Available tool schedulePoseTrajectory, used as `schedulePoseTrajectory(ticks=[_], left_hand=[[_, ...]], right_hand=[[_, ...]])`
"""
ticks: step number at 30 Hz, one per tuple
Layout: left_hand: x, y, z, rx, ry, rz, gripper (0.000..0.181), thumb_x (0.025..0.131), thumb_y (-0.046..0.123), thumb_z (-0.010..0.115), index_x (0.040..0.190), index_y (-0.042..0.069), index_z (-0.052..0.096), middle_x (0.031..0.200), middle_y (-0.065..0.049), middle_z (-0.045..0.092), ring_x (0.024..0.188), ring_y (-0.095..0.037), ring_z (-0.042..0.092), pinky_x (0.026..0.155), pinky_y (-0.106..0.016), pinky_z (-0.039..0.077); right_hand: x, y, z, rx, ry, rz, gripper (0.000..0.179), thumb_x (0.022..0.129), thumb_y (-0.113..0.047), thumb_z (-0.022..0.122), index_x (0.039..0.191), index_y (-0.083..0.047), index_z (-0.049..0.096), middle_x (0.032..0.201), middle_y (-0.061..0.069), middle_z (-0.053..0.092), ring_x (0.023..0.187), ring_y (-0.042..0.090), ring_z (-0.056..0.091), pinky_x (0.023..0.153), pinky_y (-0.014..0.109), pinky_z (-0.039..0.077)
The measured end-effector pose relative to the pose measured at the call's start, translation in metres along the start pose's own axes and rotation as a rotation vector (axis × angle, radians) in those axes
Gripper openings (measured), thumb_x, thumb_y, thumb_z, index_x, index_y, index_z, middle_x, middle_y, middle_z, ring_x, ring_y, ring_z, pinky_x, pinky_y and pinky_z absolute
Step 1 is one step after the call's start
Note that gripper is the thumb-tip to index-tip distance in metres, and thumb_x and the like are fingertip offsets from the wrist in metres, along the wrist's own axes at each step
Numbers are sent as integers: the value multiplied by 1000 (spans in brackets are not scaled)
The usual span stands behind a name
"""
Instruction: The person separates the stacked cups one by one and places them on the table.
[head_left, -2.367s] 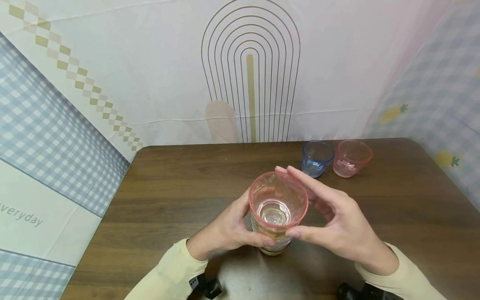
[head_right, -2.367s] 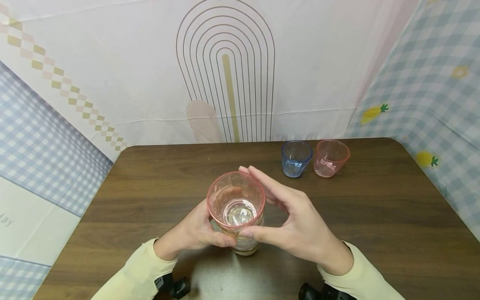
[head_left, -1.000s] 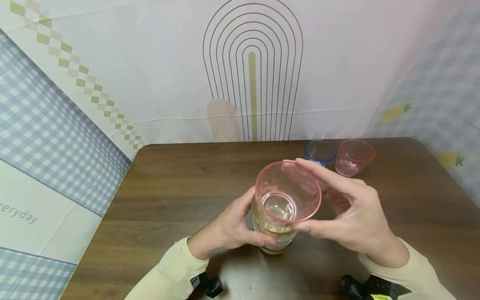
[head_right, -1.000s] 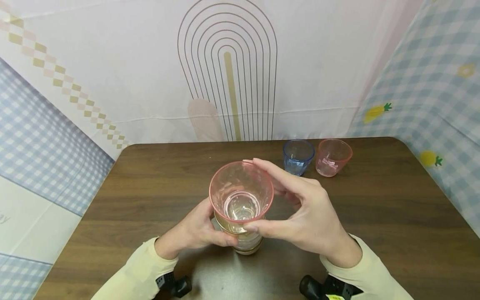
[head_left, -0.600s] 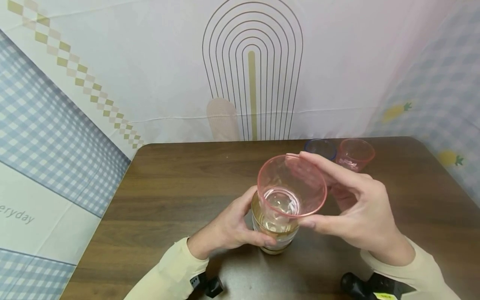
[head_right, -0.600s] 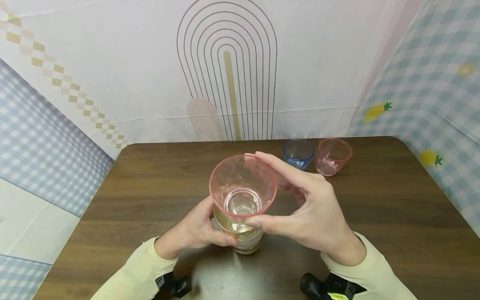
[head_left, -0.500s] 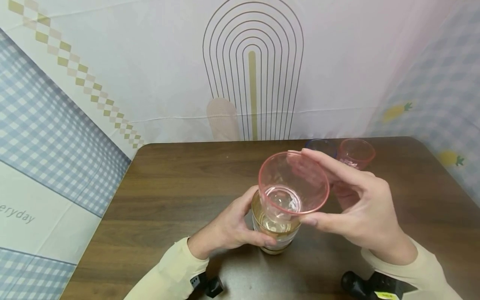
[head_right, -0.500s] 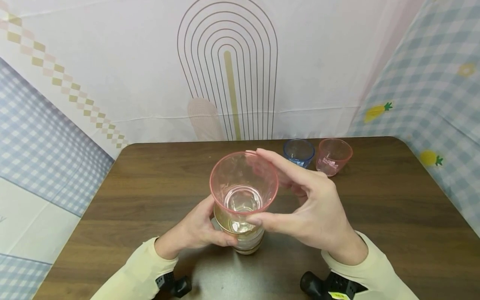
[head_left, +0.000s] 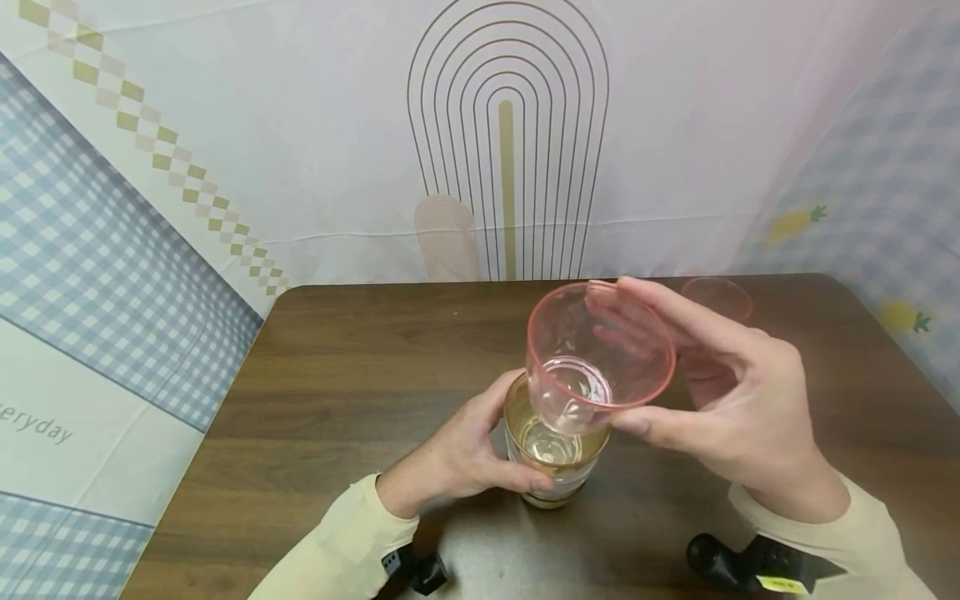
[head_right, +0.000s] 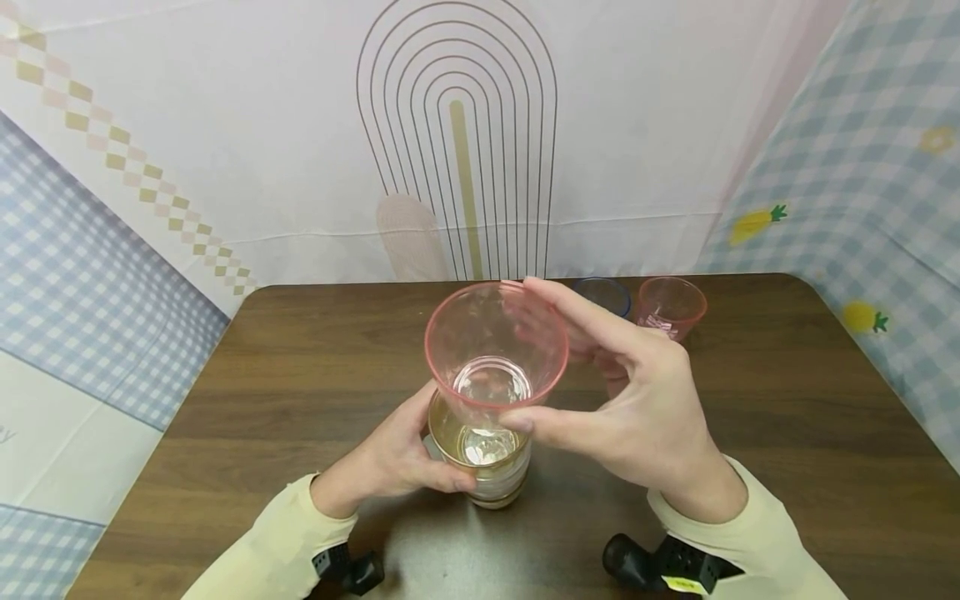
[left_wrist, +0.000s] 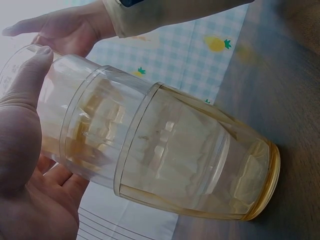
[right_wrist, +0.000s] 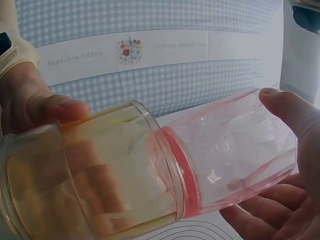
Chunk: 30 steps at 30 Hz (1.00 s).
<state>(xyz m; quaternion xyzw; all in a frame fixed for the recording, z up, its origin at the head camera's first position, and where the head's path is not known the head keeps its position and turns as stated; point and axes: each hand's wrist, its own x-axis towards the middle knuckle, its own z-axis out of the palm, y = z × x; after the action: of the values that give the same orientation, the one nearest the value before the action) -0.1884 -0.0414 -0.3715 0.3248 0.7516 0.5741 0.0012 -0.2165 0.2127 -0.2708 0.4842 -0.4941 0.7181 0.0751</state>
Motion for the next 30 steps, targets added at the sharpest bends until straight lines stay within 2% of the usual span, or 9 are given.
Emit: schedulePoseTrajectory(ticks=[3,14,20,30], left_hand=[[1,0,0,-1,-2,15,105,67,-2,97,157,0,43,148,-19,64,138,-20,61,124,-40,47],[0,0,1,1,1,-5,106,69,0,98,159,2,42,152,-17,62,138,-18,61,125,-38,46],[0,-1,0,2,-1,-1,105,69,-1,98,158,2,42,151,-18,62,136,-19,62,124,-38,47],[3,0,2,-42,-6,-25,103,70,-1,98,158,6,44,152,-14,62,140,-20,59,130,-41,40]], right_hand=[[2,-1,0,2,3,-3,89,63,30,87,140,35,41,141,41,62,138,39,66,112,42,57],[5,-4,-5,-21,38,19,89,63,31,86,141,33,43,141,38,63,138,37,66,109,36,59],[8,-6,-9,-27,76,39,88,65,32,84,143,31,43,143,39,62,137,37,66,108,38,59],[12,-5,-15,-103,116,87,85,68,31,84,145,24,49,145,33,64,137,35,67,103,39,61]])
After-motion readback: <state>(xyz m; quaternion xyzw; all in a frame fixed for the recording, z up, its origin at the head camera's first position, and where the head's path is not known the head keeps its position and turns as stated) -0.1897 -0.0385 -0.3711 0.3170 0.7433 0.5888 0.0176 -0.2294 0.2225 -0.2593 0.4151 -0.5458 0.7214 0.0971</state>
